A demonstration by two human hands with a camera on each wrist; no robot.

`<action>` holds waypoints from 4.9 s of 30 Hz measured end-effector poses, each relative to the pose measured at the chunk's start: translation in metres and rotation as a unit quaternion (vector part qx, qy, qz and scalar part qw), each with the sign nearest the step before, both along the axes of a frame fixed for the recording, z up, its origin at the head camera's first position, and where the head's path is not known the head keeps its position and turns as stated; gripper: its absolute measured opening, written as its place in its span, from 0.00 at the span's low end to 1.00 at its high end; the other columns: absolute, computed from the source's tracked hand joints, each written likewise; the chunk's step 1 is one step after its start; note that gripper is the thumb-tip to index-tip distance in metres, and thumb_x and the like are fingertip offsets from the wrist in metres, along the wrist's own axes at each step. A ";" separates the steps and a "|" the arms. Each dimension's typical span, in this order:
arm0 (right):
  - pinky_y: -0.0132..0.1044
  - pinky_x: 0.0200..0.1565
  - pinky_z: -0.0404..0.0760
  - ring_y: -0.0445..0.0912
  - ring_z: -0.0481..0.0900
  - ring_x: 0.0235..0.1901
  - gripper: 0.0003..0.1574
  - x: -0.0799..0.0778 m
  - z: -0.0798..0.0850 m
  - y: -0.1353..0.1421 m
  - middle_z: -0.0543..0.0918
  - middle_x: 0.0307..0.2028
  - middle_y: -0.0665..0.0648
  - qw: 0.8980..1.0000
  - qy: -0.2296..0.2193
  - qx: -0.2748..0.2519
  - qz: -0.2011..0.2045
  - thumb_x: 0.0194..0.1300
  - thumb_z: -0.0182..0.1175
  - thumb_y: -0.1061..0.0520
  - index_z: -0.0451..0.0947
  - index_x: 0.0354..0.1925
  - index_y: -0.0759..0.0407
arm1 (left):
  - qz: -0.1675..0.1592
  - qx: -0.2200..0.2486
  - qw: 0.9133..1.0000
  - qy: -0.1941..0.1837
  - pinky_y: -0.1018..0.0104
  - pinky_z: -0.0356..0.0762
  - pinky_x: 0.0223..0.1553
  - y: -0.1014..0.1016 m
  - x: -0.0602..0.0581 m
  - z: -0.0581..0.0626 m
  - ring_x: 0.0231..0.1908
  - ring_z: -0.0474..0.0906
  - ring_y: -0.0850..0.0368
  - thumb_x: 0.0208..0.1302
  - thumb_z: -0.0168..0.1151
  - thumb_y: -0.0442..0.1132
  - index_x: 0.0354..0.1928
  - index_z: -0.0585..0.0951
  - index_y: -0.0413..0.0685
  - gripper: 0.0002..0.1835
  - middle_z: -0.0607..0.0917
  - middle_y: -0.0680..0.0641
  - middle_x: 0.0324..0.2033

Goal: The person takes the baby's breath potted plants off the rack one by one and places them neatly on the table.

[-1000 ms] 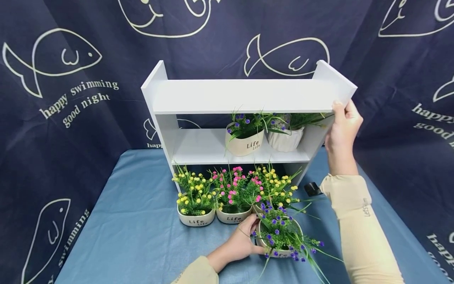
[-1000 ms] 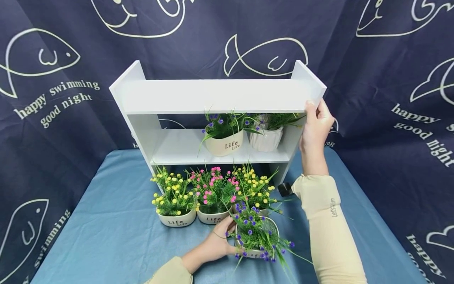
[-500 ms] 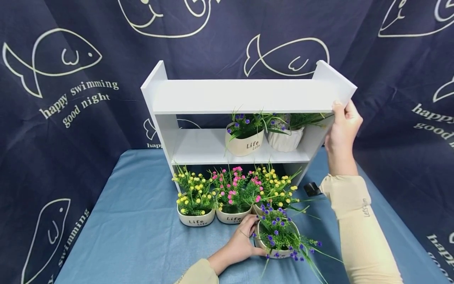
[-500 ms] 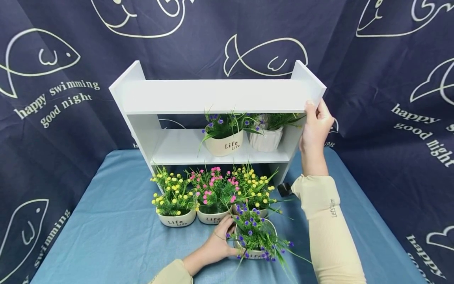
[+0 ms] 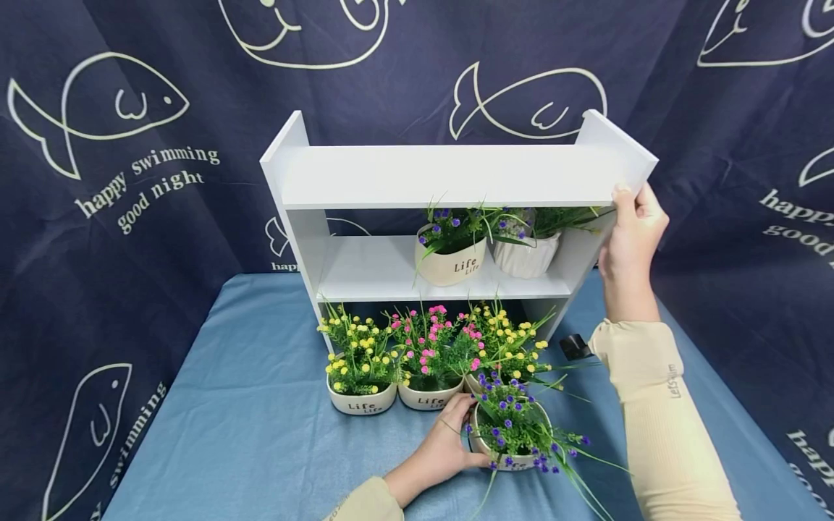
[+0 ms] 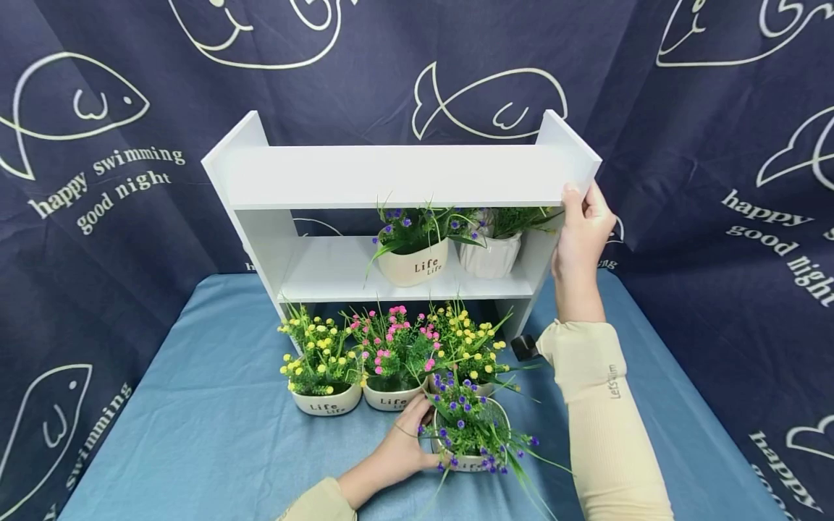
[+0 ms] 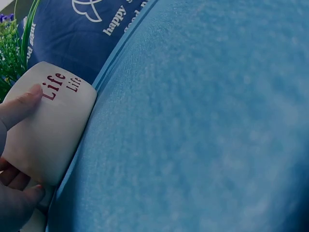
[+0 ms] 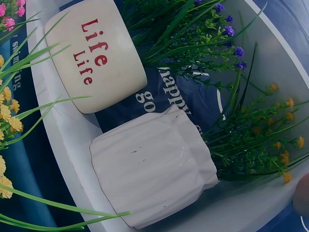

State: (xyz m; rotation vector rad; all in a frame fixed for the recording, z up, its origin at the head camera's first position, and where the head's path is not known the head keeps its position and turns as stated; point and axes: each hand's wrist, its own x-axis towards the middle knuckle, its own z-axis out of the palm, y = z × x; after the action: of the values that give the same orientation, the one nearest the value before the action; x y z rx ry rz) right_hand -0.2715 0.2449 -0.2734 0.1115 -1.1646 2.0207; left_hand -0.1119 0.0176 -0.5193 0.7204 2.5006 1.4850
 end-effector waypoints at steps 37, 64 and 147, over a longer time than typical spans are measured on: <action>0.31 0.35 0.74 0.44 0.76 0.29 0.16 -0.001 0.000 -0.001 0.83 0.29 0.57 1.000 0.009 -0.004 0.002 0.60 0.50 0.73 0.84 0.37 0.68 | -0.019 0.051 0.996 -0.064 0.65 0.68 0.66 -0.022 0.004 0.014 0.66 0.69 0.51 0.45 0.78 0.46 0.69 0.65 0.45 0.48 0.73 0.46 0.65; 0.31 0.37 0.74 0.44 0.77 0.32 0.16 -0.002 0.001 0.002 0.83 0.31 0.57 1.000 0.001 -0.011 0.007 0.60 0.49 0.74 0.84 0.37 0.67 | -0.023 0.104 0.991 -0.086 0.60 0.70 0.65 -0.062 0.018 0.047 0.64 0.73 0.48 0.56 0.70 0.46 0.67 0.69 0.41 0.38 0.76 0.41 0.64; 0.31 0.35 0.75 0.42 0.78 0.30 0.15 -0.004 -0.002 0.001 0.84 0.31 0.57 1.000 -0.007 -0.017 0.008 0.61 0.51 0.72 0.84 0.40 0.68 | 0.167 -0.024 0.983 0.076 0.53 0.65 0.69 -0.059 -0.147 0.190 0.69 0.65 0.43 0.53 0.72 0.52 0.74 0.54 0.38 0.53 0.65 0.37 0.70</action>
State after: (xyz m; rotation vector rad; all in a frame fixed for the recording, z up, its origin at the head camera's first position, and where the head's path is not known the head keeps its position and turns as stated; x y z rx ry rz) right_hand -0.2755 0.2464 -0.2753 0.0890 -1.1412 2.0570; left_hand -0.2589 -0.0413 -0.3292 0.4372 2.8780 1.5099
